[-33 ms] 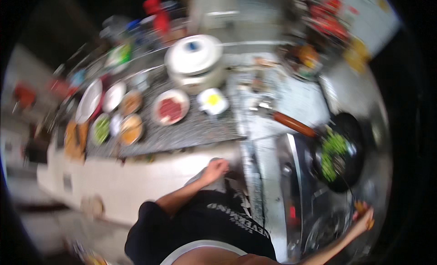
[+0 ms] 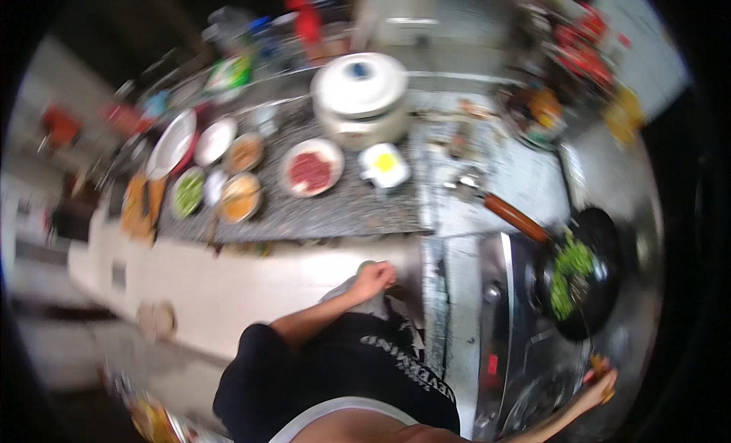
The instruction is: The person stir-fries chopped green vegetables and meat in a wok using a spatula, adding salt, seasonings, and a liquid from a bowl.
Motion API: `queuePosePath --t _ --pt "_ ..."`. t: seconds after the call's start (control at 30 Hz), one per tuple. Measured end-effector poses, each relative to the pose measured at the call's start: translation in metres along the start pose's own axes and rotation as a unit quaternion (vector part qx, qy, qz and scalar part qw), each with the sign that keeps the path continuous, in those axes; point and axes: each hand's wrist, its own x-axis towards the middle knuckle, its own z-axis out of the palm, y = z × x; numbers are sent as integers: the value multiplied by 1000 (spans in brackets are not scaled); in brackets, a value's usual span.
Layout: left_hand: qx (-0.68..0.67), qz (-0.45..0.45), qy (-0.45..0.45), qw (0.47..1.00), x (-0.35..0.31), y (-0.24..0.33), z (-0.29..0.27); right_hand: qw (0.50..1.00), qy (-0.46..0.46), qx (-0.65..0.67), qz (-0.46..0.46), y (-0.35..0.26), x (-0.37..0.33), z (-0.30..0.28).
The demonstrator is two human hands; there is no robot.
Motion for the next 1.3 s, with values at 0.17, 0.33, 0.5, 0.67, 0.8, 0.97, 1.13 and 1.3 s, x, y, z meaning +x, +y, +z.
queuePosePath --t 0.17,0.33,0.5,0.67,0.8,0.97,1.13,1.3 --pt "-160 -26 135 978 -4 -47 -55 990 -118 71 -24 72 -38 40" --pt "-362 -32 295 884 -37 -71 -186 983 -65 171 10 41 -90 47" --pt "-481 38 466 742 -98 -96 -360 981 12 179 79 67 -100 41" --pt "-577 35 539 613 -125 -155 -518 953 29 245 175 142 -95 56" --pt "-546 19 558 624 -107 -156 -571 957 10 187 222 82 -189 106" --pt "-526 11 545 652 -118 -199 -607 961 -86 164 205 79 -237 130" --pt "-516 20 526 676 -111 -187 -619 936 -188 153 256 47 -296 160" --pt "-674 0 392 627 -147 -162 -618 913 -276 125 273 18 -332 178"
